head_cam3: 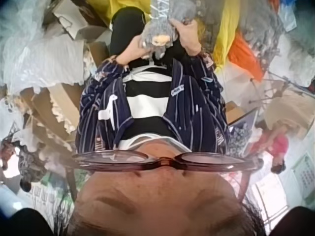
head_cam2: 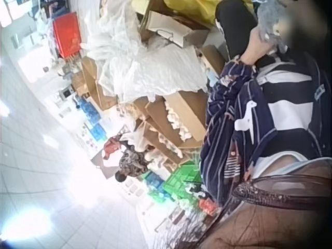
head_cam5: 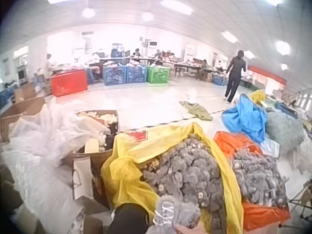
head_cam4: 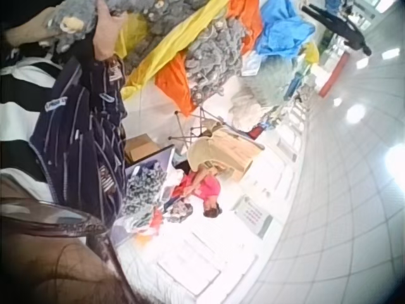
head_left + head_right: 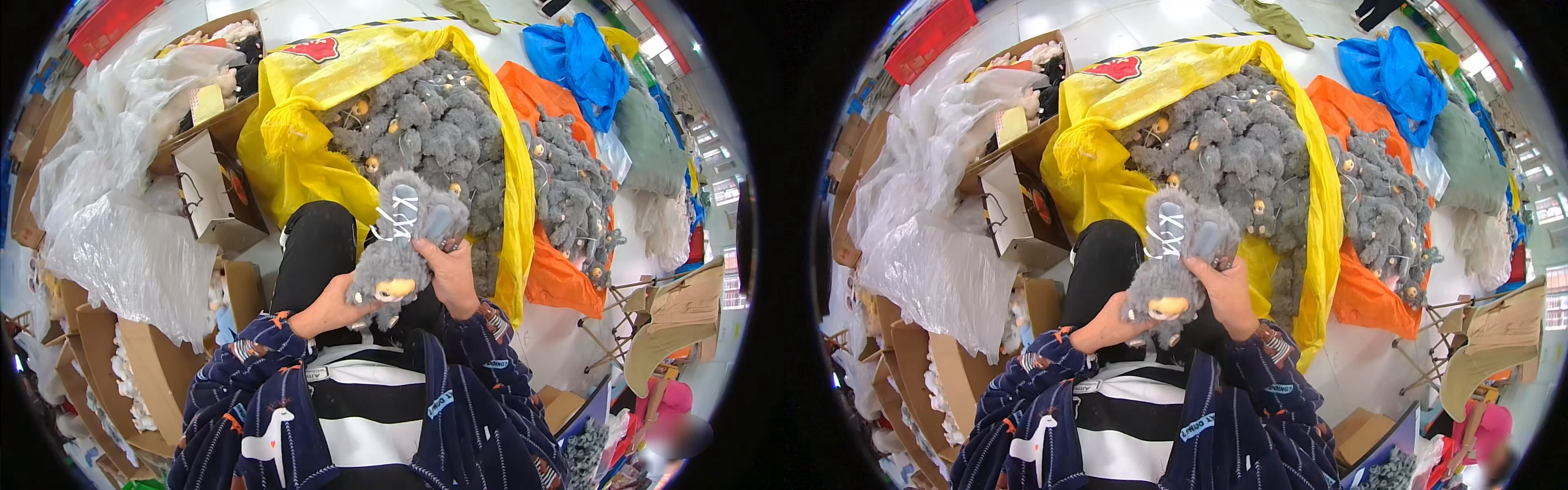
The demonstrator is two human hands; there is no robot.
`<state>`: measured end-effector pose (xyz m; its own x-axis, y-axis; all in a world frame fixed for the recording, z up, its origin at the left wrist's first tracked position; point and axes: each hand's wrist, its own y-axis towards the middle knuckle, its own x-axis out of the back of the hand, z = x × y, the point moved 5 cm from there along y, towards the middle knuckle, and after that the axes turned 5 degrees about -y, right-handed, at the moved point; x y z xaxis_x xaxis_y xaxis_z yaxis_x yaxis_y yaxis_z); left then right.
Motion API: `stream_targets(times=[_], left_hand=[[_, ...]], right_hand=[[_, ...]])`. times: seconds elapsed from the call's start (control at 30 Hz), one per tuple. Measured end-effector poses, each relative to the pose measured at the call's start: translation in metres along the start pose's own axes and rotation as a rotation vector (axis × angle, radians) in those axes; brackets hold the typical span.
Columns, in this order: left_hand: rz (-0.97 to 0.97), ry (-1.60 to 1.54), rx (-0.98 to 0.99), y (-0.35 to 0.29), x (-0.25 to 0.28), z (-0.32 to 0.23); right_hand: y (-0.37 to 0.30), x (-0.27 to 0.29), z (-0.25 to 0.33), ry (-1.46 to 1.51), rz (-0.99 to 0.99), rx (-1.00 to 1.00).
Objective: The person sits on the floor and repeatedly picks up small grey stuffed toys from a yellow sack. Using scissors, they trim loose threads and excess fabric from the toys' bodies and faces, then place the finished items into an orange sack.
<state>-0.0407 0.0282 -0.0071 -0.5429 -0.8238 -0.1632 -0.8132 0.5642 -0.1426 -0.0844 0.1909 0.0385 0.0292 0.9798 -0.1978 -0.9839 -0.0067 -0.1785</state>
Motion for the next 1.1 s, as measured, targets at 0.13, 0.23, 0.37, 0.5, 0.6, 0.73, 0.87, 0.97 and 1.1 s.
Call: stream_targets(times=[0.13,0.23,0.37,0.5,0.6,0.73,0.87,0.97,1.1], left_hand=[[-0.03,-0.086,0.066,-0.005,-0.014,0.006],[-0.029,-0.132,0.041,-0.004,-0.021,0.008],[-0.008,-0.179,0.028,0.001,-0.023,0.012],[-0.002,-0.166,0.03,0.002,-0.023,0.011],[-0.016,-0.142,-0.006,0.001,-0.024,0.014],[-0.021,-0.063,-0.062,0.003,-0.024,0.015],[0.013,0.051,-0.101,-0.001,-0.025,0.013],[0.061,-0.036,0.043,-0.001,-0.024,0.02],[0.162,-0.168,0.197,0.003,-0.024,0.028]], right_hand=[[-0.014,0.001,0.006,-0.195,-0.16,0.231],[-0.022,0.003,0.013,-0.327,-0.266,0.347],[-0.012,0.028,0.003,-0.204,-0.403,0.036],[-0.009,0.046,0.002,-0.136,-0.457,0.13],[-0.012,0.046,0.037,-0.319,-0.422,0.292],[-0.01,0.027,0.055,-0.469,-0.236,0.222],[-0.001,0.011,0.04,-0.512,0.022,-0.094],[-0.003,-0.001,0.036,-0.448,0.099,-0.082],[-0.017,-0.029,0.041,-0.598,0.11,0.214]])
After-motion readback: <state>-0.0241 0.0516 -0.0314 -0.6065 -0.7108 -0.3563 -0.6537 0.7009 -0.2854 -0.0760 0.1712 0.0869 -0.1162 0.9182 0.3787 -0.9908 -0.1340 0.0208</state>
